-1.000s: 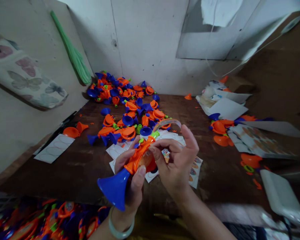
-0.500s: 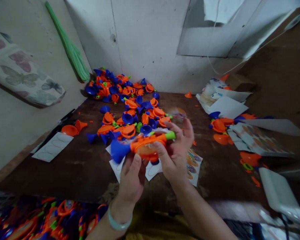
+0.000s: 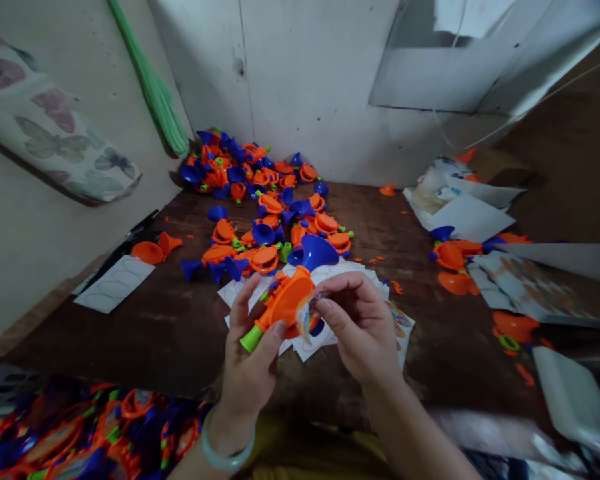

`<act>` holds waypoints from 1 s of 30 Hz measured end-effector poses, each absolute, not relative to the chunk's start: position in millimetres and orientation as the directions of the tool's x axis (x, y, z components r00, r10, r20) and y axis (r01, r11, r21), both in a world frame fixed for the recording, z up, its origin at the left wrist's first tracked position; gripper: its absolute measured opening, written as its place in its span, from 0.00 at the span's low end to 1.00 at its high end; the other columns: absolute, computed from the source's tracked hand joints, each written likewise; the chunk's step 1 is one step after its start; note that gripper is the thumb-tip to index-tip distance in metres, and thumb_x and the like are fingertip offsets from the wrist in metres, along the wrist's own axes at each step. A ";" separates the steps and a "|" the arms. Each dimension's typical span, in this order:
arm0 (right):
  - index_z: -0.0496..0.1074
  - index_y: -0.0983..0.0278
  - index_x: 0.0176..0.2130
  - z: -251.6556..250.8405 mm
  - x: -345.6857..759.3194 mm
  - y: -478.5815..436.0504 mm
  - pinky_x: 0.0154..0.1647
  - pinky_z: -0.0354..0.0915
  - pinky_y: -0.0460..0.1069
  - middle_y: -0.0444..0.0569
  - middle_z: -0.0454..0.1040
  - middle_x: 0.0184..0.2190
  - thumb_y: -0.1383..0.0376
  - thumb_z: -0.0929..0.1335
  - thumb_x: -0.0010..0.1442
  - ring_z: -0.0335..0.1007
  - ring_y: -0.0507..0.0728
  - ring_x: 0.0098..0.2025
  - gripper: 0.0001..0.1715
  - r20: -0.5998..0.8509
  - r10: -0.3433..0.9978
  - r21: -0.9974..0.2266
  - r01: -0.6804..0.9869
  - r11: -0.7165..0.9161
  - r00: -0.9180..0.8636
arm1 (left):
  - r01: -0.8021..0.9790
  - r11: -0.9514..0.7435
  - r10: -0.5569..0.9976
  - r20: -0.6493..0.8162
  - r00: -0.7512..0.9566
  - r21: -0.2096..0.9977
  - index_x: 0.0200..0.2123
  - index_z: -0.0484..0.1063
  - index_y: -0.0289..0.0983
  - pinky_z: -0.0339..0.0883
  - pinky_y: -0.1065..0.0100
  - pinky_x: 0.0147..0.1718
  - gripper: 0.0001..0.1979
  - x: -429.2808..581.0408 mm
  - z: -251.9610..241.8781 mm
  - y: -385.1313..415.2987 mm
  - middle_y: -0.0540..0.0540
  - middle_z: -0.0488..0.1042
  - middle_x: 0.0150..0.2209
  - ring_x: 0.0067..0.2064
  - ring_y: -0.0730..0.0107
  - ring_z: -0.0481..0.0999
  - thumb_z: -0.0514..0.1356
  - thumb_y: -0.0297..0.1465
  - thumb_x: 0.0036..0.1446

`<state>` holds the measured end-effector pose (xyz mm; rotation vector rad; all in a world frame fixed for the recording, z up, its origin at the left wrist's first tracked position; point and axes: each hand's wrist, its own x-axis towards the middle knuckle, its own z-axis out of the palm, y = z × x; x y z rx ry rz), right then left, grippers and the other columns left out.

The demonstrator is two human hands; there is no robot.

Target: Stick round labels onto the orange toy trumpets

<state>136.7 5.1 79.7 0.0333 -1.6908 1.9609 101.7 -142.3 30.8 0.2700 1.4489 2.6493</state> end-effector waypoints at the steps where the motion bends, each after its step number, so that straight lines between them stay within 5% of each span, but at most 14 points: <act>1: 0.76 0.56 0.42 81.4 133.9 7.5 0.34 0.79 0.47 0.43 0.80 0.36 0.54 0.80 0.66 0.78 0.52 0.34 0.14 0.333 0.401 -0.923 -0.381 -0.044 -0.854 | -0.027 -0.554 0.202 0.103 -0.974 0.832 0.65 0.79 0.52 0.84 0.57 0.56 0.30 101.0 32.4 -142.6 0.43 0.86 0.59 0.56 0.53 0.88 0.77 0.34 0.60; 8: 0.74 0.58 0.39 85.0 129.2 8.3 0.29 0.72 0.44 0.39 0.75 0.31 0.61 0.80 0.62 0.71 0.49 0.28 0.13 0.310 0.412 -0.946 -0.322 0.042 -0.857 | -0.006 -0.580 0.281 0.193 -0.940 0.814 0.62 0.83 0.47 0.80 0.51 0.63 0.28 98.5 37.7 -147.3 0.39 0.82 0.65 0.66 0.41 0.81 0.77 0.35 0.57; 19: 0.74 0.58 0.39 86.6 126.3 12.9 0.28 0.71 0.44 0.38 0.75 0.29 0.64 0.79 0.61 0.72 0.49 0.27 0.12 0.280 0.378 -0.956 -0.294 0.021 -0.883 | 0.061 -0.533 0.267 0.236 -0.934 0.844 0.62 0.83 0.47 0.79 0.65 0.62 0.24 95.7 33.6 -146.4 0.42 0.83 0.63 0.64 0.53 0.84 0.75 0.33 0.63; 30: 0.75 0.58 0.39 84.3 121.8 12.5 0.29 0.70 0.42 0.38 0.75 0.29 0.66 0.79 0.61 0.71 0.48 0.28 0.11 0.287 0.368 -0.953 -0.303 0.015 -0.885 | 0.101 -0.475 0.206 0.222 -0.953 0.874 0.60 0.84 0.48 0.78 0.65 0.62 0.21 94.4 28.5 -145.2 0.44 0.84 0.62 0.64 0.57 0.83 0.74 0.29 0.65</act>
